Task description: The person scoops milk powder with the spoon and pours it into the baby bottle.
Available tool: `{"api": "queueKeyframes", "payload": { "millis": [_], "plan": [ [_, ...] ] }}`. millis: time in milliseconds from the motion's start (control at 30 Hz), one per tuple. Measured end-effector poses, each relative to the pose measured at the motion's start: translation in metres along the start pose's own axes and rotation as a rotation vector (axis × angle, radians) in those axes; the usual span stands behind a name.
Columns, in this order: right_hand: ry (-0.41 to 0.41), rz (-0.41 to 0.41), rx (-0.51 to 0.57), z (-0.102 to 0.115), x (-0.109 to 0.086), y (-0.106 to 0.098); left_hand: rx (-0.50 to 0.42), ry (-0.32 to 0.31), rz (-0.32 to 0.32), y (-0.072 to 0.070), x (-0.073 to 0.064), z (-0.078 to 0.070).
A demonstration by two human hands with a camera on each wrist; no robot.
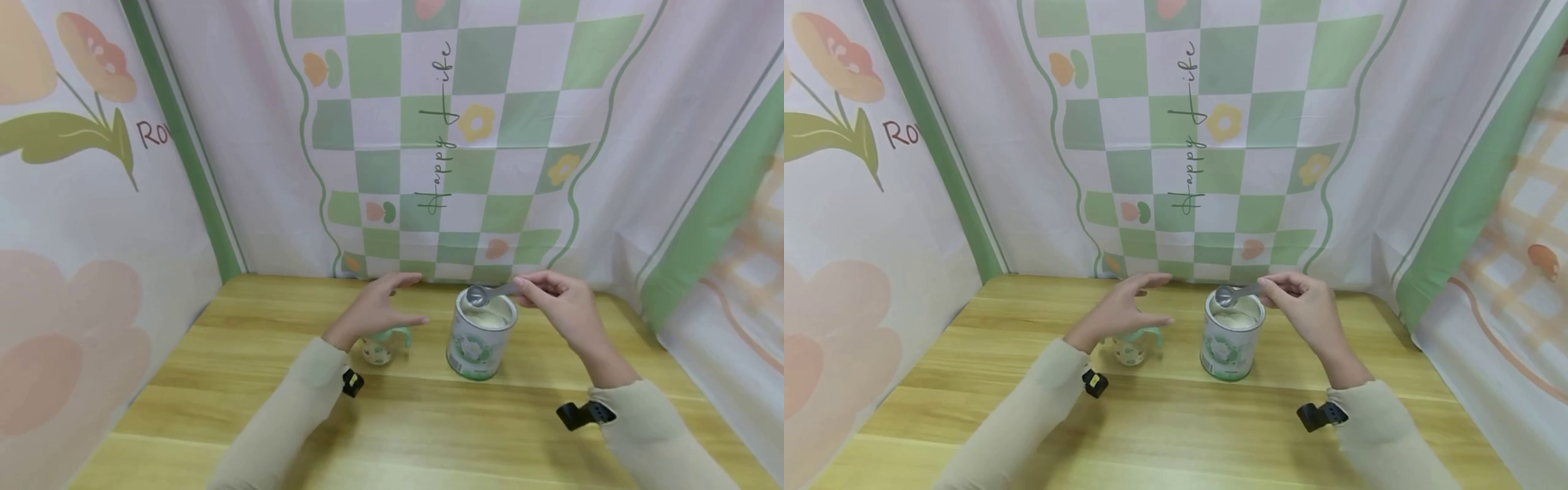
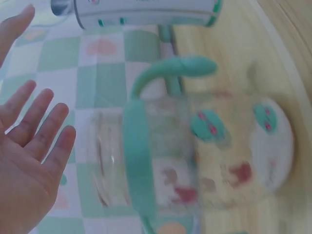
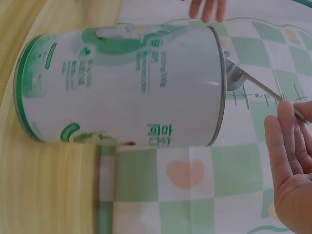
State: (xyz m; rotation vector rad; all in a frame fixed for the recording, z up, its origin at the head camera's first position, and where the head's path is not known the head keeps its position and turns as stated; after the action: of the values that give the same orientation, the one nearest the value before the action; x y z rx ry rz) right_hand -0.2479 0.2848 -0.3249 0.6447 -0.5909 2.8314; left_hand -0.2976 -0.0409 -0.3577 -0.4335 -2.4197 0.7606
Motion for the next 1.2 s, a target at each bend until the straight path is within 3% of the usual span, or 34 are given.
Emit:
{"api": "queueKeyframes", "payload": {
  "millis": [167, 333, 567, 700, 967, 1200],
  "plan": [
    [-0.007, -0.014, -0.044, -0.002, 0.0, -0.003, -0.025, -0.003, 0.018, 0.009, 0.008, -0.01],
    [-0.059, -0.025, -0.175, -0.001, -0.002, -0.003, -0.06, -0.02, 0.051, 0.023, 0.013, -0.018],
    [-0.244, -0.03, -0.404, -0.005, -0.002, 0.003, -0.133, -0.043, 0.109, 0.047, 0.019, -0.023],
    [-0.352, -0.036, -0.488, -0.008, -0.003, 0.008, -0.167, -0.089, 0.119, 0.06, 0.022, -0.021],
    [-0.425, -0.003, -0.561, -0.009, -0.001, 0.019, -0.269, -0.188, 0.107, 0.082, 0.026, -0.017],
    [-0.464, 0.033, -0.59, -0.011, 0.001, 0.028, -0.351, -0.227, 0.078, 0.1, 0.031, -0.014]
  ]
}}
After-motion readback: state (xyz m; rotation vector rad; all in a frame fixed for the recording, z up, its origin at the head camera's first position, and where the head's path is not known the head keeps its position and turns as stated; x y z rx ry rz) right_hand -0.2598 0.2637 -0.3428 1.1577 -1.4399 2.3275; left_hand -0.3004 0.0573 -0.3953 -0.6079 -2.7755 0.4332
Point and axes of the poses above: each hand's wrist, its own x-axis towards the middle knuckle, its own y-axis out of the palm, z = x × y, the point moved 1 cm from there along x, towards the middle knuckle, and after that the axes turned 7 degrees about -z, right-handed, at the moved point
